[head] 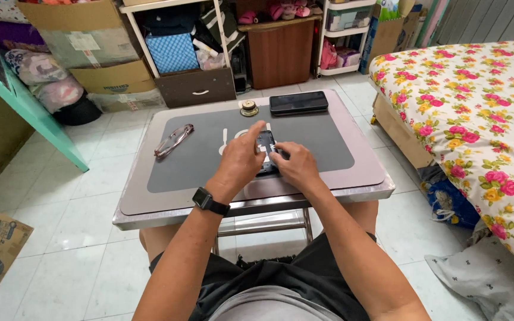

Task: The person uses a small tool to work on the back of a black electronic device placed on a table. They manipulate the device and the tool with both hands, focusing on the internal components visible after the back cover is removed.

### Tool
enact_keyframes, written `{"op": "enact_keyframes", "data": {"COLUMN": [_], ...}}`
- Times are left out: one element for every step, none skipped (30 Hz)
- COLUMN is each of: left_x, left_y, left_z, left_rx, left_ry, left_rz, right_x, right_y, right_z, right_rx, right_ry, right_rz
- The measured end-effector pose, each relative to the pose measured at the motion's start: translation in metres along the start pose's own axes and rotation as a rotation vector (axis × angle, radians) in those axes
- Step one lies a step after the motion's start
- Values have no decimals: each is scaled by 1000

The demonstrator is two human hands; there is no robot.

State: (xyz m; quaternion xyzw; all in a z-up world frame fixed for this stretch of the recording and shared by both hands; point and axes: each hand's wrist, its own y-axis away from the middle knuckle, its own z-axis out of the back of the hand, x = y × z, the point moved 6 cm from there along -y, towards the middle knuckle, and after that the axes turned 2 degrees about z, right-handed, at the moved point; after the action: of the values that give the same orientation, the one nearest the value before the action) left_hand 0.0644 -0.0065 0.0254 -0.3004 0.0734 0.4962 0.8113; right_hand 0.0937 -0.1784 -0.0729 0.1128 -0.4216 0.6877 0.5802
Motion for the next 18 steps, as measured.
{"op": "enact_keyframes", "data": {"left_x": [0,0,-1,0,1,2,3,5,7,5,4,3,5,9,15,13,11,10], "left_y": [1,1,1,2,2,1,-1,-2,-3,-3,-3,-3,-8,-13,-13,-16,-14,-13], "left_z": [0,2,4,4,2,1,0,-3,-6,-3,-2,-1,-2,-6,-9,-4,-3,-2], "left_rx": [1,-19,-40,-41,-28,-16,-16,6,29,29,62,95,97,131,169,174,213,252], "left_ry": [1,-37,-77,-78,-87,-97,-98,-91,-85,-86,-65,-45,-45,-48,-50,-48,-40,-31], "left_rz": [-1,-6,-12,-15,-10,-4,-7,6,21,20,20,19,23,30,44,56,25,-6], "right_x": [1,2,5,6,8,9,11,13,15,11,7,2,2,2,2,4,11,17], "right_y": [1,2,2,3,3,4,4,4,5,4,3,2,1,-1,1,0,3,6], "right_z": [1,-1,-2,-1,-2,-2,-1,0,-1,-4,-9,-14,-12,-10,-11,-6,-3,0], "right_rx": [-1,34,65,62,84,106,103,115,129,128,135,143,147,138,136,148,106,64], "right_ry": [1,18,34,34,53,73,72,89,104,103,108,113,112,110,106,104,86,66], "right_rz": [-1,-7,-10,-10,-18,-26,-26,-26,-27,-27,-25,-23,-24,-24,-25,-26,36,98]}}
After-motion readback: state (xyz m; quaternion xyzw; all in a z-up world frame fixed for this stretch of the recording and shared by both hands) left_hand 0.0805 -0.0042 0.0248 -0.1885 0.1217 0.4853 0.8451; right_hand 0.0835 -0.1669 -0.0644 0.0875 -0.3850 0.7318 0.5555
